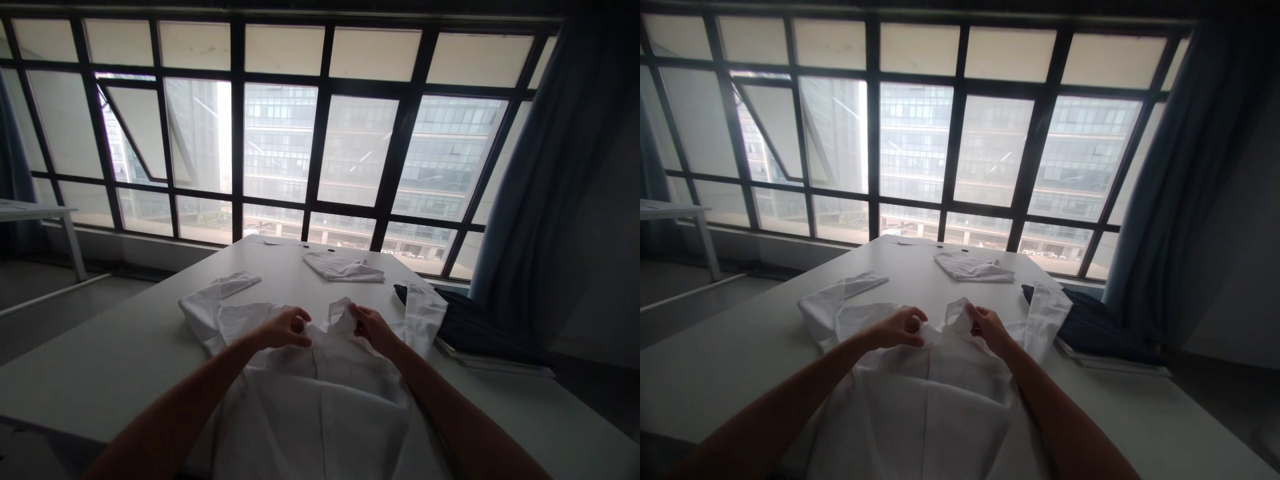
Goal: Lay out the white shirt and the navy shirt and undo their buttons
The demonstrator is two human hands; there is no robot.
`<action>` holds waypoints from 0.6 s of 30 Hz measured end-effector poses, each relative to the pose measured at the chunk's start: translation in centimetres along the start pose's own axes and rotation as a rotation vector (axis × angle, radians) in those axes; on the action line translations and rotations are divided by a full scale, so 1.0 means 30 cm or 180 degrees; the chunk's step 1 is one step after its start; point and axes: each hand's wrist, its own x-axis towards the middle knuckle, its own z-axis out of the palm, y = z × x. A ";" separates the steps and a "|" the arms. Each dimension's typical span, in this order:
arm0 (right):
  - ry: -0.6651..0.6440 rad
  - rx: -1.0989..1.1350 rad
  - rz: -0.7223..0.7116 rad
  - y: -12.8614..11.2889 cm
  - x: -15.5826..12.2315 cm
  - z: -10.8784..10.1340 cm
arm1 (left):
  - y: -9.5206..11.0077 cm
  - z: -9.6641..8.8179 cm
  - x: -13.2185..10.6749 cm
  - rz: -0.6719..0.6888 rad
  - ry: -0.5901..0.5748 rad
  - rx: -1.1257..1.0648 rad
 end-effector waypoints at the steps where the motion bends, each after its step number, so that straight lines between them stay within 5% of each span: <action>1: -0.0006 -0.0043 0.0019 -0.003 0.001 -0.002 | 0.001 0.000 -0.001 -0.0018 -0.0039 0.0152; 4: -0.0077 -0.0260 0.0052 -0.008 0.009 -0.026 | 0.015 -0.019 -0.009 -0.0021 0.0182 0.0833; 9: 0.0204 -0.1388 -0.0021 -0.011 0.014 -0.069 | 0.055 -0.078 -0.024 0.0003 0.1166 0.1681; 14: 0.1068 -0.3876 -0.0821 -0.041 -0.026 -0.004 | 0.088 -0.051 -0.023 0.0035 0.1536 0.2612; 18: 0.1190 -0.4392 -0.0939 -0.076 -0.062 0.039 | 0.105 -0.024 -0.026 -0.0106 0.1849 0.3124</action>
